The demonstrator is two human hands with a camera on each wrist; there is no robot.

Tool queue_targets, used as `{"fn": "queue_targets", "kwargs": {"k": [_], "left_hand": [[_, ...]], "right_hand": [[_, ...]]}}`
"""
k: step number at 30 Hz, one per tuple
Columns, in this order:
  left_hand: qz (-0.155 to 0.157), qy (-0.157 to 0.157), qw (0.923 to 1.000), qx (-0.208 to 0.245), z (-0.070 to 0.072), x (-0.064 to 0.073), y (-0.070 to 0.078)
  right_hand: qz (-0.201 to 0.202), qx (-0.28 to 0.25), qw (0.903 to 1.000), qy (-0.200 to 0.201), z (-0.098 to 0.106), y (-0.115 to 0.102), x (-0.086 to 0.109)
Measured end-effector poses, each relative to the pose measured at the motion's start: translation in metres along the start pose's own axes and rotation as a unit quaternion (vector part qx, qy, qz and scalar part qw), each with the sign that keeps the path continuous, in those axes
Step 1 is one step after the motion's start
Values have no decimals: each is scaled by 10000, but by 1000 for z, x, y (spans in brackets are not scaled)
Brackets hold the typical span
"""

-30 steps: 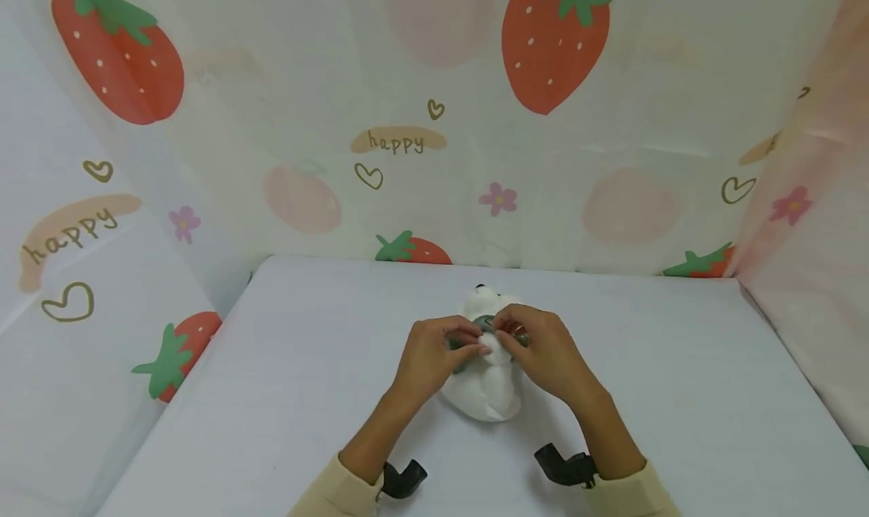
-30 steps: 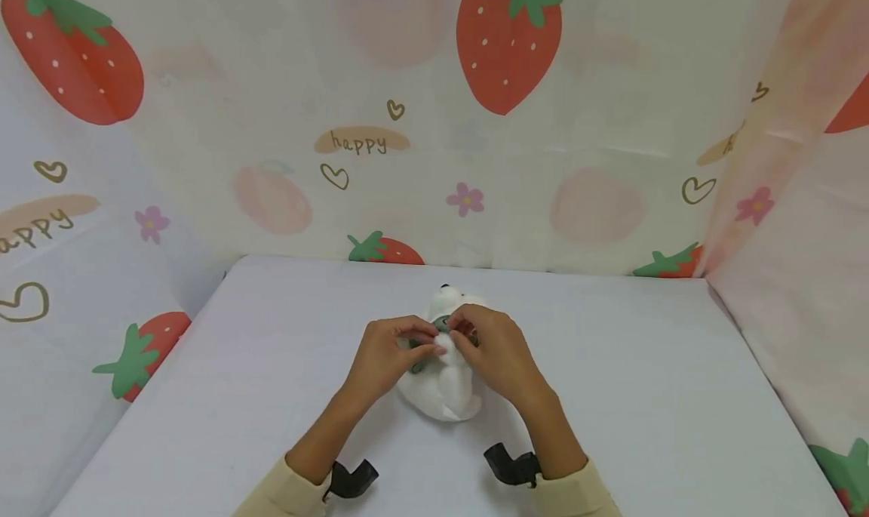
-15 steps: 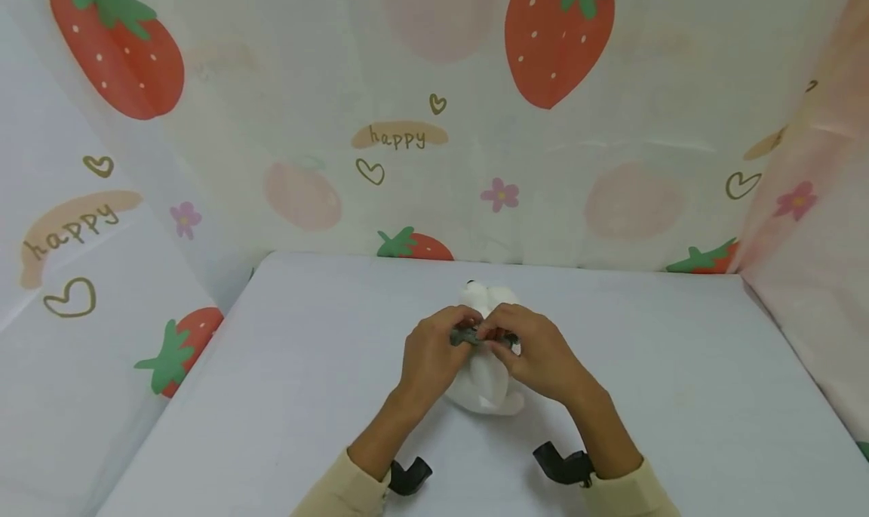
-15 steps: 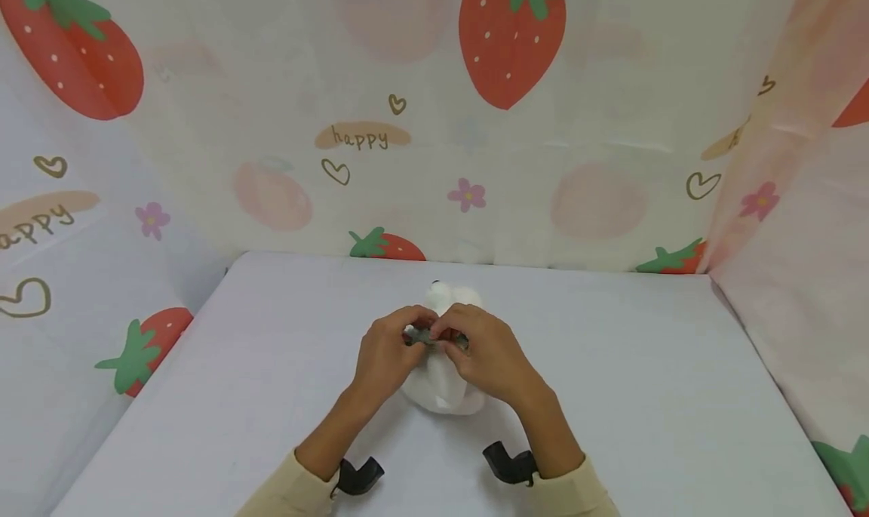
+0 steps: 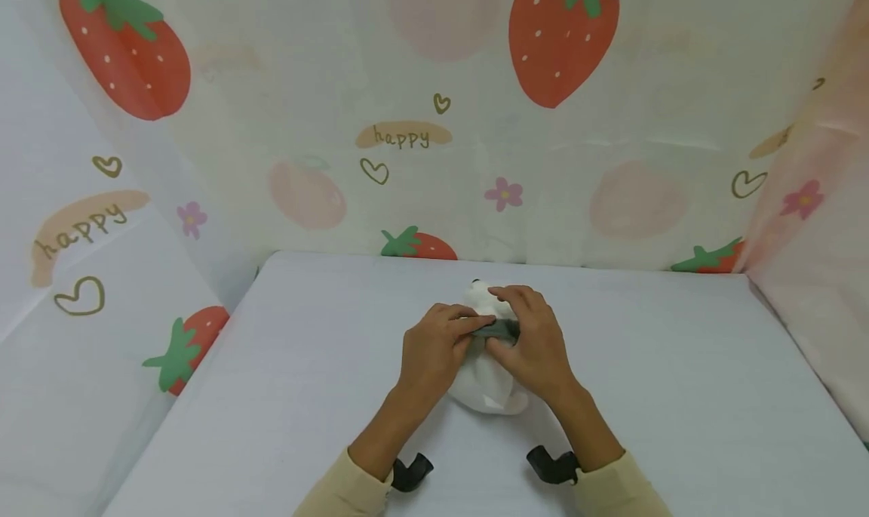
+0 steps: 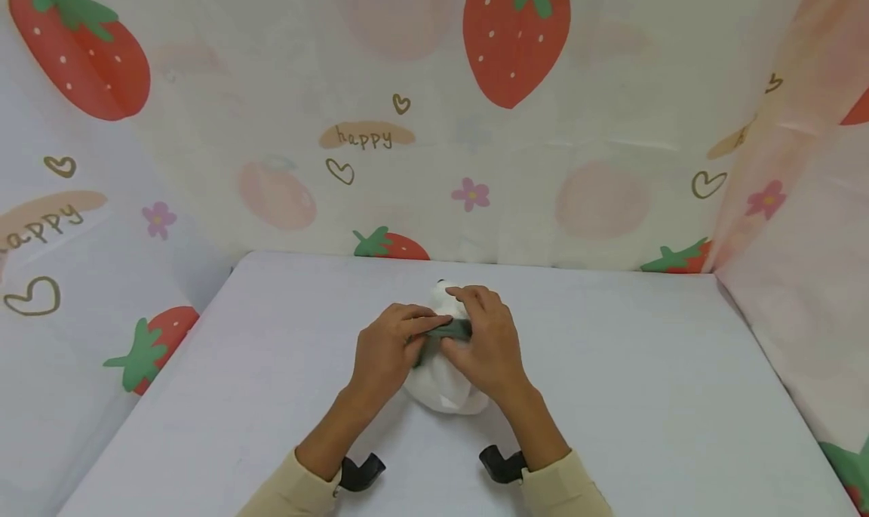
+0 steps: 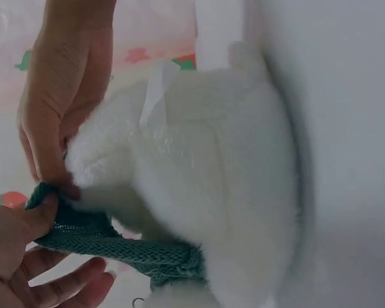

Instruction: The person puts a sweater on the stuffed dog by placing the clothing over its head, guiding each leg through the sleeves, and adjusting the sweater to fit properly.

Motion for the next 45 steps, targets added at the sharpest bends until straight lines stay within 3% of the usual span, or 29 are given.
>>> {"fn": "queue_targets", "kwargs": {"k": [6, 11, 16, 22, 24, 27, 32, 42, 45], "left_hand": [[158, -327, 9986, 383, -3, -2, -4], [12, -538, 9982, 254, -5, -3, -3], [-88, -736, 9972, 71, -5, -4, -6], [-99, -966, 9952, 134, -7, -4, -9], [-61, -1053, 9943, 173, -8, -3, -10], [-17, -1180, 9928, 220, -11, -2, -11], [26, -1423, 9895, 249, -17, -1, -11], [63, -1839, 9827, 199, -30, 3, -10], [68, -1945, 9807, 198, -34, 4, -10]], "right_hand": [[-480, 108, 9987, 164, 5, 15, 2], [-854, 199, 9959, 216, 11, 24, 3], [-1068, 50, 9942, 95, 13, 29, 2], [-1812, -137, 9831, -211, 12, 42, 5], [-1886, -122, 9816, -278, 13, 44, 6], [-1778, -166, 9833, -341, 13, 44, 5], [-1266, -317, 9900, -528, 11, 38, 2], [-701, 508, 9933, -769, 4, 22, 2], [-569, 291, 9926, -1035, 5, 20, 1]]}}
Point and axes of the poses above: each hand's wrist, its own x-axis away from the middle knuckle, its own z-axis out of the back of the hand, y = z × x, the point moved 10 cm from there along -x, towards the middle knuckle, and after that the axes turned 1 degree about x, right-handed, at the moved point
